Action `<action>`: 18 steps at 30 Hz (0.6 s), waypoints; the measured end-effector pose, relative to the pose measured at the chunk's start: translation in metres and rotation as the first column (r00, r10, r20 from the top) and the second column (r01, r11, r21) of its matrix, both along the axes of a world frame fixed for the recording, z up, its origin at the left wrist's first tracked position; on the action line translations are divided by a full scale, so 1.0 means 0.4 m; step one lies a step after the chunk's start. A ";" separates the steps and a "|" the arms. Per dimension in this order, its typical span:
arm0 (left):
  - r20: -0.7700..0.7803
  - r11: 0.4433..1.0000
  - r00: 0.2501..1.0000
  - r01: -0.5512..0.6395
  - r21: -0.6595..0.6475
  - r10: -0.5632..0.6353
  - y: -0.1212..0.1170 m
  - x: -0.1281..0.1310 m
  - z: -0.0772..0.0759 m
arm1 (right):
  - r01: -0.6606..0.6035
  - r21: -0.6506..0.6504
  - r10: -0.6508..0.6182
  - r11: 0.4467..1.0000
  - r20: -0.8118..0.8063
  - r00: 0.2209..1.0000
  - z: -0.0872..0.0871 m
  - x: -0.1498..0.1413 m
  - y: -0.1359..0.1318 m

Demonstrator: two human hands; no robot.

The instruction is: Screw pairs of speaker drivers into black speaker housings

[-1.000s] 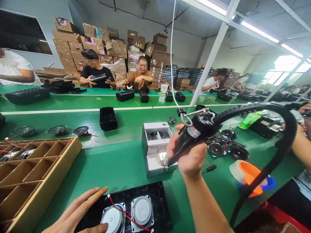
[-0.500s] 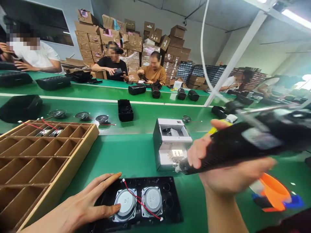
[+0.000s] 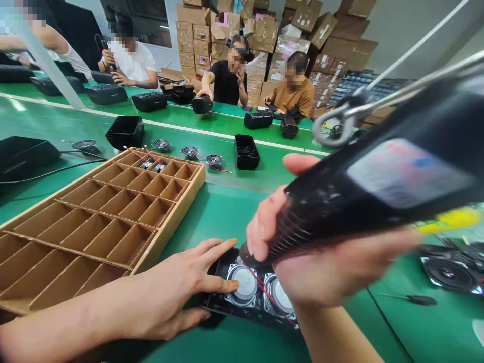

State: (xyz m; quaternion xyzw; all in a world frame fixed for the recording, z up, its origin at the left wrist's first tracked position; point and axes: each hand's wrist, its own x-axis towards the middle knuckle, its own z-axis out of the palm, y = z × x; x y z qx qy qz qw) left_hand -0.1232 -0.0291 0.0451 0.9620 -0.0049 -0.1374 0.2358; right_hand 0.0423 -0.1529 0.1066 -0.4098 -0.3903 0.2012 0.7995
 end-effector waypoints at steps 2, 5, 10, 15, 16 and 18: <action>0.010 1.000 1.000 0.005 -0.006 -0.005 0.003 0.000 -0.002 | -0.041 0.055 0.040 0.998 0.029 0.999 -0.039 -0.009 0.036; 0.032 1.000 0.999 0.013 -0.008 -0.013 0.005 -0.001 -0.006 | -0.084 0.034 0.084 0.996 0.008 0.996 -0.081 -0.012 0.062; 0.066 0.999 0.997 0.027 0.028 -0.029 0.006 -0.001 -0.012 | -0.077 0.001 0.077 0.997 -0.015 0.997 -0.106 -0.016 0.074; 0.150 0.996 0.987 0.037 0.079 -0.048 0.005 -0.002 -0.018 | -0.067 -0.042 0.066 0.997 -0.019 0.998 -0.115 -0.022 0.078; 0.162 0.996 0.985 0.041 0.084 -0.054 0.005 -0.003 -0.018 | -0.066 -0.047 0.065 0.997 -0.016 0.998 -0.116 -0.023 0.079; 0.178 0.995 0.982 0.045 0.090 -0.060 0.006 -0.003 -0.019 | -0.068 -0.055 0.067 0.996 -0.014 0.998 -0.119 -0.022 0.079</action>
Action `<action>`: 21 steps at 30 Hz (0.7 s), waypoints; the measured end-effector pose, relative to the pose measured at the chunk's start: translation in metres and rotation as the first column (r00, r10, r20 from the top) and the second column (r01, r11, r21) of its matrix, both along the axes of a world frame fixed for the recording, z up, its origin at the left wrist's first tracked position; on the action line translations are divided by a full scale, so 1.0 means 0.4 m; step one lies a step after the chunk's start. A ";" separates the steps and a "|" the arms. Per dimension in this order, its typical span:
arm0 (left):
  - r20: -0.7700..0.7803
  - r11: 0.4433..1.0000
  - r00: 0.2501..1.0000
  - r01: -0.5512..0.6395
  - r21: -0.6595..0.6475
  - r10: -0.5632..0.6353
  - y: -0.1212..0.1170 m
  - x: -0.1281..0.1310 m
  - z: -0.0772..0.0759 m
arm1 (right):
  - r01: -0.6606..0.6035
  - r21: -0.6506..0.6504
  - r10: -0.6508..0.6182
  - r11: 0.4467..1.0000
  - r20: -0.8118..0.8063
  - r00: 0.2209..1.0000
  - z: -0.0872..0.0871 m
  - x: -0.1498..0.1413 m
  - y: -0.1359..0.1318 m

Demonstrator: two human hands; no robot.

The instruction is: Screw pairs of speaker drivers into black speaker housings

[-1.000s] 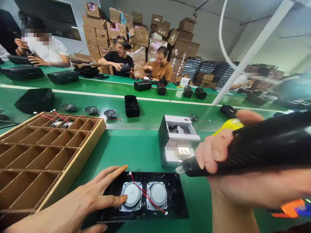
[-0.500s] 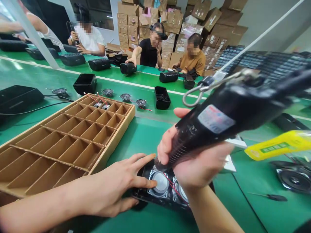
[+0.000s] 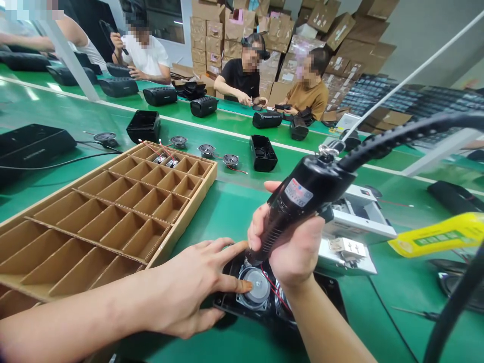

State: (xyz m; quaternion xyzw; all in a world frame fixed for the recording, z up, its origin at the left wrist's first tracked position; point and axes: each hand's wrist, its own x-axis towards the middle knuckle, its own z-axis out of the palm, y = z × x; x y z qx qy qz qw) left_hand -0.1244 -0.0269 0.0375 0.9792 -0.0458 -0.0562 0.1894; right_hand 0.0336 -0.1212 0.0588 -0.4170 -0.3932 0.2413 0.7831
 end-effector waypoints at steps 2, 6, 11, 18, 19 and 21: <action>0.011 1.000 1.000 0.002 0.003 -0.002 0.001 0.000 0.000 | -0.002 0.001 0.002 1.000 0.004 1.000 -0.004 0.002 0.001; 0.012 1.000 1.000 0.001 0.002 -0.001 0.002 0.002 -0.004 | -0.001 0.001 0.001 1.000 0.018 1.000 -0.013 0.005 0.004; 0.033 1.000 0.999 -0.011 -0.011 0.011 0.004 -0.002 0.002 | -0.031 0.006 0.031 1.000 0.007 1.000 -0.030 0.008 0.005; 0.103 1.000 0.995 0.010 -0.005 -0.009 0.010 0.013 -0.081 | -0.157 -0.028 0.154 0.987 -0.087 0.984 -0.073 0.010 -0.011; 0.104 1.000 0.995 0.000 0.004 0.000 0.012 0.025 -0.115 | -0.161 -0.027 0.158 0.987 -0.090 0.983 -0.080 0.004 -0.012; 0.102 0.986 0.982 -0.164 0.019 0.162 0.022 0.051 -0.180 | -0.141 -0.026 0.137 0.990 -0.110 0.984 -0.095 -0.012 -0.009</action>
